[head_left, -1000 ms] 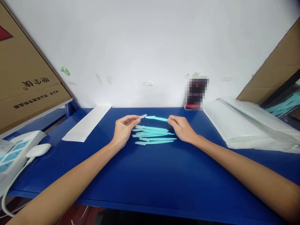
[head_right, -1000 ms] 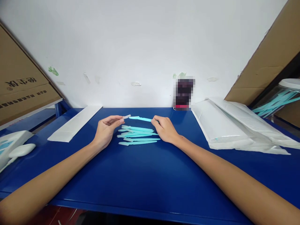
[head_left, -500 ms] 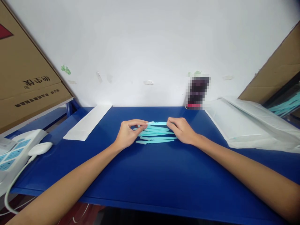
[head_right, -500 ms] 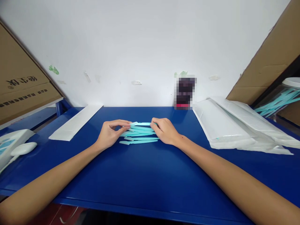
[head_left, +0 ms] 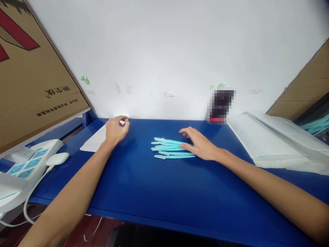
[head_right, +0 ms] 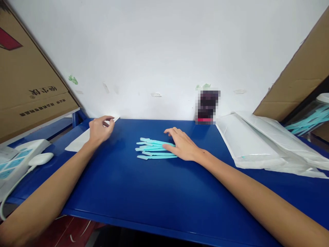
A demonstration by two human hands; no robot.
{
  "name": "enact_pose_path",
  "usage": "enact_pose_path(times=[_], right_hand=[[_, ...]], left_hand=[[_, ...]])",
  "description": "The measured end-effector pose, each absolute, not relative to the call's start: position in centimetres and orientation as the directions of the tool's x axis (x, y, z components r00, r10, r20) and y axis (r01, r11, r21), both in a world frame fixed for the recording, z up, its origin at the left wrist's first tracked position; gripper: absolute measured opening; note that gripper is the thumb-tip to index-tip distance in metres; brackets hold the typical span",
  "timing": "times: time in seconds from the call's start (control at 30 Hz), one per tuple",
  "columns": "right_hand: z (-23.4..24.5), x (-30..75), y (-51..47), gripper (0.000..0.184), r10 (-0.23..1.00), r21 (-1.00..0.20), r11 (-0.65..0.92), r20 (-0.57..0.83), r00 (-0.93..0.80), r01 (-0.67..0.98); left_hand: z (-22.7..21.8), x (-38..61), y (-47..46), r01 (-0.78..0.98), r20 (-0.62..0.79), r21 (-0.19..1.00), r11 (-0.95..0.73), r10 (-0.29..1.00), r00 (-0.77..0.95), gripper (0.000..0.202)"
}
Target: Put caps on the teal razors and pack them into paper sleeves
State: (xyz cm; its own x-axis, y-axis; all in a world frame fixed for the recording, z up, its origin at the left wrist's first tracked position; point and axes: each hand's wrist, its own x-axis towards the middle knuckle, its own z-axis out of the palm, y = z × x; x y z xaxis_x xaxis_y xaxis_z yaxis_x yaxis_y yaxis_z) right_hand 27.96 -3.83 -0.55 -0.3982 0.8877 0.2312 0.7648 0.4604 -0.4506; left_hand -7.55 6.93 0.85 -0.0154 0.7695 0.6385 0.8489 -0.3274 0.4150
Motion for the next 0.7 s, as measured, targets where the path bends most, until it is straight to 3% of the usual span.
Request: enact_pose_path(times=[0.13,0.23,0.3,0.43,0.53,0.63,0.7], right_hand=[[2.2,26.4,-3.9,0.082,0.865,-0.303,0.462,-0.054,-0.499,0.834],[4.1,24.4,-3.1,0.080,0.835,-0.205,0.472,-0.208,-0.510,0.857],[5.0,22.7,-2.5,0.068,0.813,-0.137,0.489,-0.285,-0.507,0.861],[5.3,19.9,-2.3,0.031,0.797,-0.005,0.530,-0.339,-0.500,0.848],[4.3,19.4,-3.5,0.021,0.798,0.030,0.557,-0.295,-0.525,0.830],[3.1,20.5,-5.1,0.020,0.808,0.082,0.584,-0.159,-0.568,0.808],[2.5,21.6,-5.8,0.015,0.804,0.017,0.595,-0.024,-0.594,0.804]], left_hand=[[0.6,-11.6,8.3,0.960,0.530,0.277,-0.034,0.839,-0.123,0.055],[-0.4,-12.8,8.7,0.956,0.284,0.218,0.195,0.925,-0.254,0.075],[-1.0,-13.1,9.0,0.951,0.116,0.201,0.233,0.959,-0.260,0.083],[-1.0,-13.0,9.1,0.979,0.006,0.194,0.061,0.998,-0.063,0.094],[-0.1,-12.3,8.7,0.968,-0.002,0.235,-0.083,0.996,0.086,0.093],[0.8,-10.7,7.8,0.884,0.053,0.353,-0.306,0.950,0.308,0.095],[1.2,-9.3,6.9,0.812,0.121,0.402,-0.423,0.904,0.411,0.095]])
